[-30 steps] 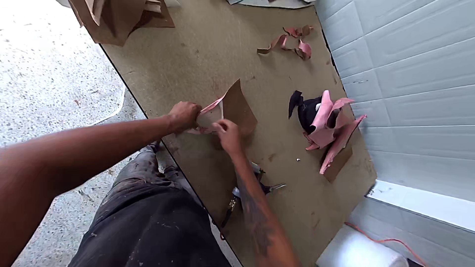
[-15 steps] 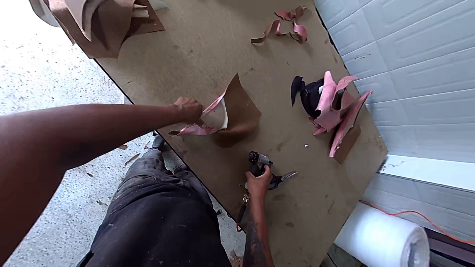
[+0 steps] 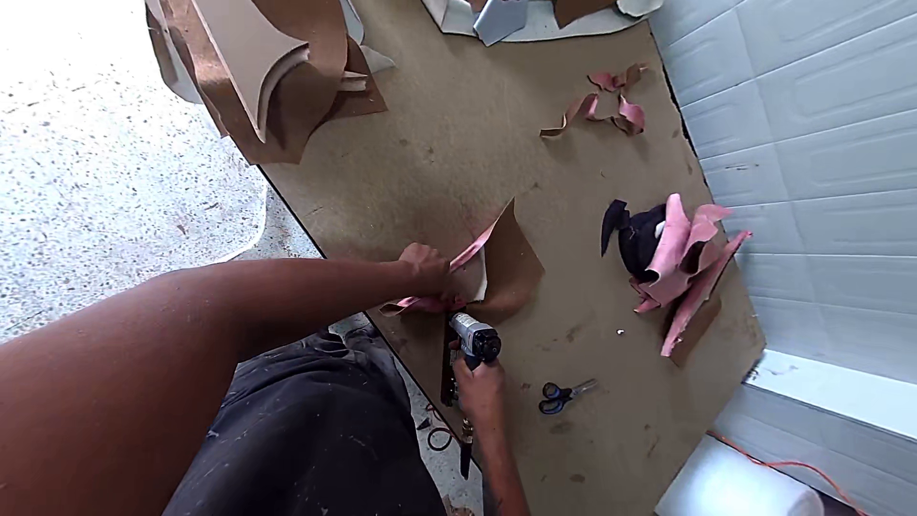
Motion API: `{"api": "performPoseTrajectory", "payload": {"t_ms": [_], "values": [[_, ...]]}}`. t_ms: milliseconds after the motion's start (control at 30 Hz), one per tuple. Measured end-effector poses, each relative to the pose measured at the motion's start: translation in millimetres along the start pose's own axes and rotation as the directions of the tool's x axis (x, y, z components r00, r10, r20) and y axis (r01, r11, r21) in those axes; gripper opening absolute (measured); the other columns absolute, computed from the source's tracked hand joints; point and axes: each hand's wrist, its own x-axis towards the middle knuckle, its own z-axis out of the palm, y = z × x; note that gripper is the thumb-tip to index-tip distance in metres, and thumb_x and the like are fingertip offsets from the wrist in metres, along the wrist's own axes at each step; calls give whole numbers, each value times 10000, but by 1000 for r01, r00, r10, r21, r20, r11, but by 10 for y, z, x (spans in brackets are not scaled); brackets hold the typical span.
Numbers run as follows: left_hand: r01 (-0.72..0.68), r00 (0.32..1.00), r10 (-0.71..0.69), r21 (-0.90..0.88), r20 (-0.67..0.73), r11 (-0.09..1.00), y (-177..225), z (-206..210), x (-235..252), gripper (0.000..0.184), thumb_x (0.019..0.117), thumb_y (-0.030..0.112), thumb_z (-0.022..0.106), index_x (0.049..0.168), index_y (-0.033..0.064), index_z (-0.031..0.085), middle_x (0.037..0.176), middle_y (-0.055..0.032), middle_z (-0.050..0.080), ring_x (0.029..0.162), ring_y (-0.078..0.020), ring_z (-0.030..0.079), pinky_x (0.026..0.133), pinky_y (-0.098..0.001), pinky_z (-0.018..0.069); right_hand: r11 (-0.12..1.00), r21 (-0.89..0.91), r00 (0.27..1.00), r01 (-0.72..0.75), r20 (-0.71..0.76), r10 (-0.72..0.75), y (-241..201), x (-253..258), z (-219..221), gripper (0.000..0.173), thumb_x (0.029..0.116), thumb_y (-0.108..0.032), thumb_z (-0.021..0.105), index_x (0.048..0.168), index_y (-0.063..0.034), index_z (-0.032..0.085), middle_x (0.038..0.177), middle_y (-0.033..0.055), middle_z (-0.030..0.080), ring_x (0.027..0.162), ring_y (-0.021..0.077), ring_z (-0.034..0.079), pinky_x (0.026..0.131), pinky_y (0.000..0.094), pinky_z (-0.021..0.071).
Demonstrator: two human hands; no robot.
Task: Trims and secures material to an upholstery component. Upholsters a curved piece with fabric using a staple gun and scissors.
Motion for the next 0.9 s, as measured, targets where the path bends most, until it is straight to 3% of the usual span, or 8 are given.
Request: {"api": "performPoseTrajectory", "payload": {"t_ms": [333,400,467,600,667,733,800,900], "values": [[-28,999,27,32,23,999,-12,2,67,567,858,645,687,958,86,697,943,-129,708,897,-338,704,698,-570,563,999,4,999,46,23,-46,-158,-52,128,148,883,-269,675,994,-213,755,846,-50,721,760,79,688,707,373,596],[-20,999,20,3,27,1000,-6,-7,37,552,876,619,694,985,79,697,971,-142,710,920,-353,700,728,-587,561,1000,-18,1000,19,7,-19,-83,-80,42,180,881,-302,669,1001,-201,757,791,-25,699,699,124,672,658,428,583],[1,1000,-1,-32,13,999,-54,1,27,536,882,615,686,989,90,698,982,-133,711,927,-344,702,730,-583,564,999,-51,997,-13,-80,9,106,-108,-89,271,875,-295,703,1048,-87,722,793,69,694,701,222,683,657,515,578],[15,997,4,-235,78,972,-90,175,5,467,901,586,666,915,120,701,879,-109,702,841,-318,699,703,-591,557,989,-131,962,-68,-272,30,871,-85,-289,531,837,-160,751,1305,29,588,1261,224,606,1118,347,639,932,546,556],[-66,992,102,-373,80,926,-153,385,-61,392,951,528,642,907,151,740,804,-69,717,749,-261,708,689,-562,583,984,-157,961,-85,-273,40,1160,-17,-300,622,833,-197,777,1368,26,551,1380,255,524,1209,384,583,977,559,532],[-222,972,231,-452,-38,864,-196,638,-243,271,990,417,656,982,165,756,849,-31,724,803,-213,703,760,-529,584,991,-134,969,-26,-248,-8,1271,-33,-288,711,849,-250,777,1459,-5,506,1459,251,489,1298,391,537,1035,566,502],[-367,922,292,-331,-255,869,-196,802,-452,161,972,337,694,1043,200,738,927,20,727,866,-163,702,799,-473,591,993,-57,975,99,-193,-108,1138,-66,-219,609,900,-304,735,1429,-52,567,1393,194,561,1211,325,607,979,522,548],[-509,792,455,-29,-407,861,-72,727,-451,224,872,287,811,1070,216,731,1112,1,675,1085,-199,633,964,-448,534,992,47,992,118,43,-120,638,-25,89,535,938,-506,684,1249,-71,679,1079,94,736,965,232,730,855,507,615]]}}
